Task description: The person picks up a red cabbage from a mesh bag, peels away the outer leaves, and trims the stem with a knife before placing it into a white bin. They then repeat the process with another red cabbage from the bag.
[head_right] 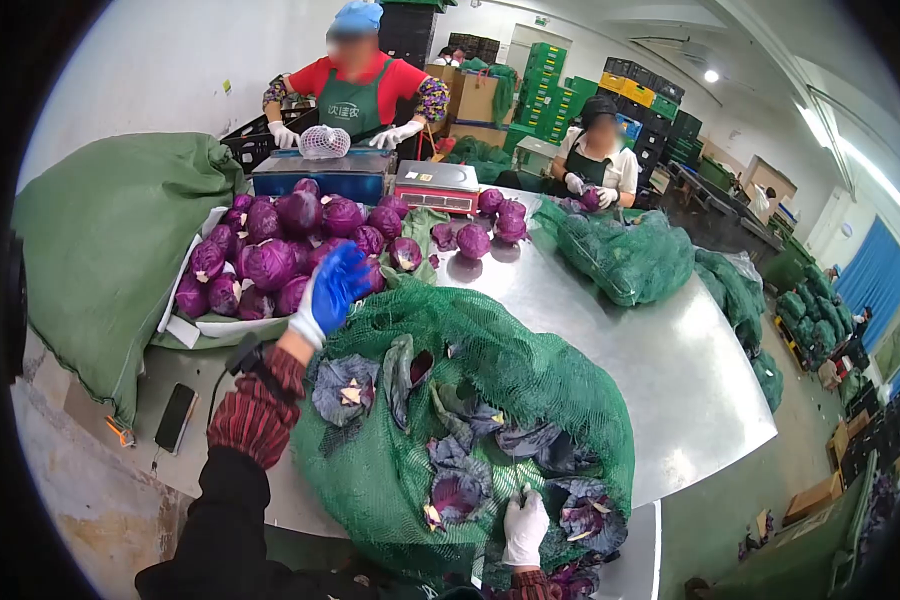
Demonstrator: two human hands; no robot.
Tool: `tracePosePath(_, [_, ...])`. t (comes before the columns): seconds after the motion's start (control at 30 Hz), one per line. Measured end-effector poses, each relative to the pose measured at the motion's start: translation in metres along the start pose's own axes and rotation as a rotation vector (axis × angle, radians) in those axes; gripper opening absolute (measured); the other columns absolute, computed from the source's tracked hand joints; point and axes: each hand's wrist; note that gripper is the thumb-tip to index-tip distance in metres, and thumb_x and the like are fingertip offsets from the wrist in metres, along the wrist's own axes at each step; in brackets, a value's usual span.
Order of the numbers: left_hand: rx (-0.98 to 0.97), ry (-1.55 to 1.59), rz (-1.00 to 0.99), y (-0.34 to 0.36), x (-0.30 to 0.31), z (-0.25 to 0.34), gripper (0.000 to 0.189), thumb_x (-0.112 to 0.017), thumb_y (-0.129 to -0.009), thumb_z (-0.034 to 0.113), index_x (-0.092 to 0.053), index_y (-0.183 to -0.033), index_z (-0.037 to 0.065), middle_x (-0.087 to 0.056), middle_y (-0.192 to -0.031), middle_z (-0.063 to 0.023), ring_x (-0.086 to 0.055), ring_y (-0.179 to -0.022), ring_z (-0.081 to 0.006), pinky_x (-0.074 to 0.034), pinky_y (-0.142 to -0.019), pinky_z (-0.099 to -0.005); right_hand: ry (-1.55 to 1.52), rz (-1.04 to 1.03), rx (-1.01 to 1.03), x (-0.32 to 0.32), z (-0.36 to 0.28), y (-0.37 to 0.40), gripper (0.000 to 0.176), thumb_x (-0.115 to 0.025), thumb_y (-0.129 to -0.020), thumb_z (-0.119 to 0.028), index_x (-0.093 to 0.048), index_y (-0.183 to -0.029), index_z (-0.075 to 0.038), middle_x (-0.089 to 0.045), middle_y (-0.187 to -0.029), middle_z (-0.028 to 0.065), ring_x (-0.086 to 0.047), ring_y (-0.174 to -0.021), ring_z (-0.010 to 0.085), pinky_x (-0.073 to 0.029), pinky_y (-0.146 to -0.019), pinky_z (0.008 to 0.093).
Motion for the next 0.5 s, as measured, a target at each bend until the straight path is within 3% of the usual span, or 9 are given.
tracePosePath(0.07, [0.115, -0.067, -0.104, 0.047, -0.036, -0.010, 0.039, -0.048, -0.100, 0.030, -0.053, -0.131, 0.007, -0.061, -0.121, -0.0076, -0.061, -0.107, -0.0237, -0.050, -0.093, -0.0398, -0.006, 0.004, 0.005, 0.000, 0.002, 0.000, 0.025, -0.066, -0.085, -0.022, -0.065, -0.098, 0.000, -0.068, -0.094, 0.0182, -0.065, -0.086, 0.0375, -0.051, -0.077, 0.0425])
tracePosePath(0.1, [0.136, -0.235, -0.089, 0.073, -0.057, -0.014, 0.041, -0.050, -0.099, 0.028, -0.052, -0.133, 0.004, -0.062, -0.122, -0.0088, -0.062, -0.108, -0.0220, -0.050, -0.094, -0.0375, -0.008, 0.005, 0.007, 0.000, 0.003, -0.001, 0.025, -0.066, -0.085, -0.022, -0.065, -0.098, 0.000, -0.068, -0.093, 0.0177, -0.065, -0.085, 0.0371, -0.051, -0.077, 0.0423])
tracePosePath(0.13, [0.031, -0.646, -0.278, 0.089, -0.063, -0.020, 0.042, -0.052, -0.099, 0.022, -0.050, -0.135, 0.002, -0.061, -0.127, -0.0100, -0.059, -0.114, -0.0208, -0.048, -0.098, -0.0346, -0.009, 0.006, 0.008, 0.001, 0.006, -0.001, 0.025, -0.066, -0.084, -0.022, -0.065, -0.098, 0.000, -0.068, -0.091, 0.0173, -0.065, -0.084, 0.0367, -0.051, -0.077, 0.0422])
tracePosePath(0.17, [0.161, -0.605, -0.291, 0.108, -0.071, -0.033, 0.038, -0.054, -0.097, 0.015, -0.053, -0.132, 0.000, -0.059, -0.130, -0.0104, -0.057, -0.116, -0.0191, -0.045, -0.100, -0.0314, -0.058, 0.074, 0.046, 0.001, 0.006, 0.000, 0.023, -0.067, -0.084, -0.020, -0.065, -0.094, 0.000, -0.067, -0.088, 0.0164, -0.065, -0.082, 0.0353, -0.051, -0.074, 0.0413])
tracePosePath(0.23, [0.087, -0.941, -0.492, 0.141, -0.083, -0.059, 0.033, -0.059, -0.093, 0.011, -0.061, -0.126, 0.006, -0.062, -0.126, -0.0090, -0.058, -0.114, -0.0165, -0.046, -0.098, -0.0302, -0.123, 0.043, -0.009, -0.006, 0.024, 0.001, 0.021, -0.067, -0.084, -0.019, -0.064, -0.093, 0.000, -0.066, -0.085, 0.0158, -0.065, -0.080, 0.0343, -0.050, -0.072, 0.0407])
tracePosePath(0.27, [0.008, -1.159, -0.561, 0.160, -0.096, -0.062, 0.037, -0.060, -0.091, 0.012, -0.060, -0.127, 0.008, -0.062, -0.124, -0.0126, -0.060, -0.113, -0.0241, -0.045, -0.100, -0.0344, -0.191, 0.014, -0.066, -0.008, 0.031, 0.001, 0.020, -0.067, -0.083, -0.019, -0.063, -0.091, 0.000, -0.065, -0.083, 0.0152, -0.064, -0.078, 0.0334, -0.050, -0.069, 0.0401])
tracePosePath(0.4, [-0.148, -1.405, -0.845, 0.200, -0.127, -0.096, 0.041, -0.064, -0.087, 0.025, -0.060, -0.127, 0.013, -0.060, -0.123, -0.0138, -0.058, -0.111, -0.0317, -0.046, -0.098, -0.0395, -0.144, 0.168, 0.157, -0.014, 0.043, 0.005, 0.019, -0.066, -0.083, -0.019, -0.064, -0.088, -0.001, -0.061, -0.075, 0.0169, -0.062, -0.068, 0.0332, -0.048, -0.064, 0.0402])
tracePosePath(0.47, [-0.249, -1.477, -0.959, 0.209, -0.138, -0.117, 0.044, -0.062, -0.087, 0.031, -0.059, -0.129, 0.018, -0.056, -0.129, -0.0130, -0.053, -0.118, -0.0321, -0.042, -0.101, -0.0430, -0.137, 0.069, 0.077, 0.003, 0.033, 0.002, 0.019, -0.066, -0.085, -0.017, -0.065, -0.094, 0.000, -0.063, -0.076, 0.0144, -0.062, -0.064, 0.0290, -0.048, -0.061, 0.0391])
tracePosePath(0.5, [-0.262, -1.516, -0.980, 0.213, -0.143, -0.127, 0.046, -0.061, -0.088, 0.034, -0.057, -0.131, 0.020, -0.054, -0.132, -0.0130, -0.050, -0.121, -0.0335, -0.040, -0.103, -0.0453, -0.322, -0.015, -0.067, 0.015, 0.025, -0.001, 0.019, -0.065, -0.086, -0.015, -0.065, -0.098, 0.000, -0.063, -0.076, 0.0127, -0.061, -0.060, 0.0250, -0.047, -0.057, 0.0373])
Point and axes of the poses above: each hand's wrist, its own y-axis away from the middle knuckle, its own x-axis out of the back of the hand, z = x × y
